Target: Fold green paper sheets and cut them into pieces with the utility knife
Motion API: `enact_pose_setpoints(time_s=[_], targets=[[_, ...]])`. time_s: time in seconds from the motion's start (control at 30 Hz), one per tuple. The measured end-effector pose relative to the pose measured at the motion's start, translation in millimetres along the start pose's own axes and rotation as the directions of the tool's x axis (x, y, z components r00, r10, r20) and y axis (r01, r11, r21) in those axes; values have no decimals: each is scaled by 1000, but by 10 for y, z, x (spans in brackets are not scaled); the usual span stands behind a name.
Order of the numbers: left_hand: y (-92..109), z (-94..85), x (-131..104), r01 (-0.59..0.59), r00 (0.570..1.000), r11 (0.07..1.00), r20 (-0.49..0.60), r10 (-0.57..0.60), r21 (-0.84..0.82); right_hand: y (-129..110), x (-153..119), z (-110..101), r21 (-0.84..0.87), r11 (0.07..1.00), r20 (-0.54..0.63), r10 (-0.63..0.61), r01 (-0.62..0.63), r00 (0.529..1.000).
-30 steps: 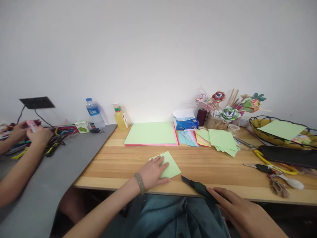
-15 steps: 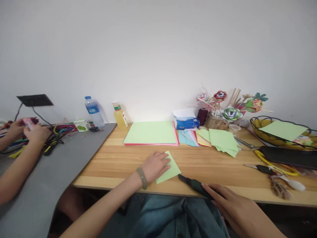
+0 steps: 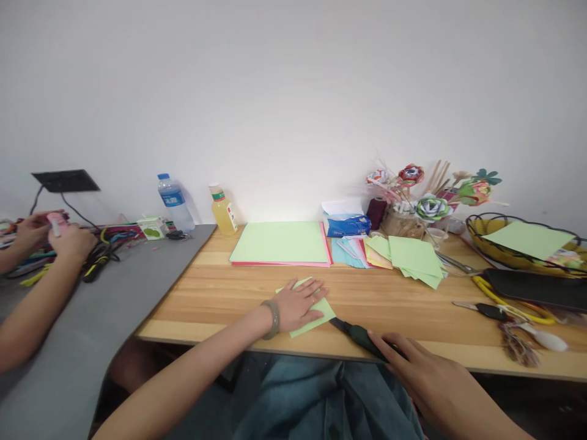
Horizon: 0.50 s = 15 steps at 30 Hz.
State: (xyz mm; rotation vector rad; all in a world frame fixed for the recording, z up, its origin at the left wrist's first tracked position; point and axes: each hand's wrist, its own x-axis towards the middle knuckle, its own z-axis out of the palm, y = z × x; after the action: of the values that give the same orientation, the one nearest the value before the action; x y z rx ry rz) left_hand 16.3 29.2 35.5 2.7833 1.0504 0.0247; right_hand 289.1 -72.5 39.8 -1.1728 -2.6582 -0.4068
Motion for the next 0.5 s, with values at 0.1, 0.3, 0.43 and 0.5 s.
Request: enact_pose_setpoints(time_s=[0.1,0.3,0.43,0.5], targets=[[0,6,3,1,1000,1000,-4,-1,2,-13,11,18,-14,1000,4,0,0,1000],[-5,13,5,6,1000,1000,6,-6,22,-9,22,6,-9,1000,2,-8,8,1000],[-12,12,3,0,1000,1000,17,0,13,-3,6,-23,-13,1000,40,9,-9,999],[-13,16,3,4,1000,1000,15,-4,9,-5,5,-21,-29,1000,50,11,-9,999]])
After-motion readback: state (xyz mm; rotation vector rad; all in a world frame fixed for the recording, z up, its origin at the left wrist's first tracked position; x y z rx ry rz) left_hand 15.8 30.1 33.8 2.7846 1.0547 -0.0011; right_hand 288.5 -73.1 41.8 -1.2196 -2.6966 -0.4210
